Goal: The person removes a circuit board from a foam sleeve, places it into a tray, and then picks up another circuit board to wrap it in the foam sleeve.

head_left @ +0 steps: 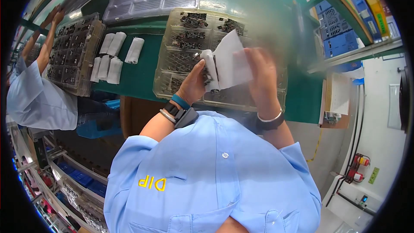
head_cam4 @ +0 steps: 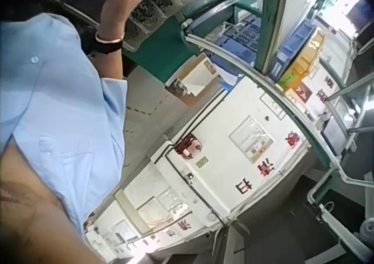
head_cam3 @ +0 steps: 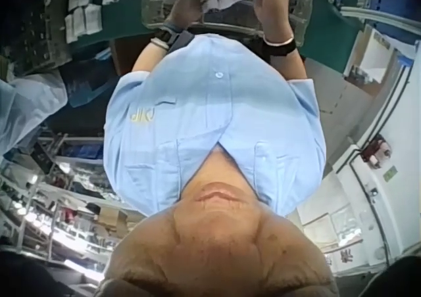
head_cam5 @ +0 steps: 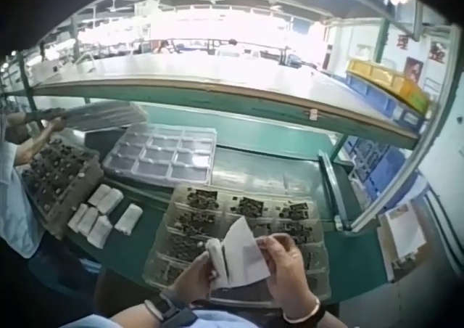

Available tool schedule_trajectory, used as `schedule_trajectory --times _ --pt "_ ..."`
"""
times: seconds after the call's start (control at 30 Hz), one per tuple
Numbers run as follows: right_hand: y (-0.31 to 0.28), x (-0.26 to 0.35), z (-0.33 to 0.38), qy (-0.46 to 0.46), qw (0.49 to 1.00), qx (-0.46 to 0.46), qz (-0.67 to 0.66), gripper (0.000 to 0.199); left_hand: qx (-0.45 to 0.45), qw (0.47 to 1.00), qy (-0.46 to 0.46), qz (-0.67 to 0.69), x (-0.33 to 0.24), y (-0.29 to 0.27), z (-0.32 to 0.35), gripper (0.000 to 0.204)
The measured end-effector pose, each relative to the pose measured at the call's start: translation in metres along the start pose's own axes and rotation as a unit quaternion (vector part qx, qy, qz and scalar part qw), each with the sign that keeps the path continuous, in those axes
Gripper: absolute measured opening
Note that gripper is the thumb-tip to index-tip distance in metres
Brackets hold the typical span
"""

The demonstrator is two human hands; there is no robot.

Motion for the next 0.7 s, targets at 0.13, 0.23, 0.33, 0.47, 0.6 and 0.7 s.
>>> schedule_trajectory --times 0.13,0.23,0.33,0.47,0.6,0.7 --pt "0.021 0.024 -0.008 -0.084 0.993 0.076 0.039 0.009 -0.060 0.998 -0.020 0.008 -0.001 -0.021 -0.004 0.049" --pt "0.047 0.044 -0.005 -0.084 0.992 0.089 0.003 0.011 -0.043 0.999 -0.024 0.001 0.009 -0.056 -0.012 0.046" --pt "0.059 0.058 -0.008 -0.103 0.991 0.089 0.012 0.012 -0.070 0.997 -0.008 -0.045 0.007 -0.052 -0.014 0.038" --pt "0.088 0.070 -0.004 -0.168 0.978 0.116 0.049 0.016 -0.055 0.996 -0.031 -0.055 0.003 -0.056 -0.015 0.035" --pt "0.107 0.078 0.002 -0.199 0.967 0.148 0.049 0.023 -0.073 0.995 -0.049 -0.039 -0.003 -0.046 -0.015 0.035" --pt "0.115 0.084 0.005 -0.200 0.963 0.176 0.022 0.032 -0.080 0.995 -0.047 -0.033 -0.004 -0.047 -0.020 0.038"
Point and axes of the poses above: each hand's wrist, its own z-axis away from the middle knuckle, its own y-axis out of the palm, x = y × z, the point moved 3 cm from there along -z, towards the middle knuckle, and after that the axes turned 12 degrees about -z, right-handed, at the moved point
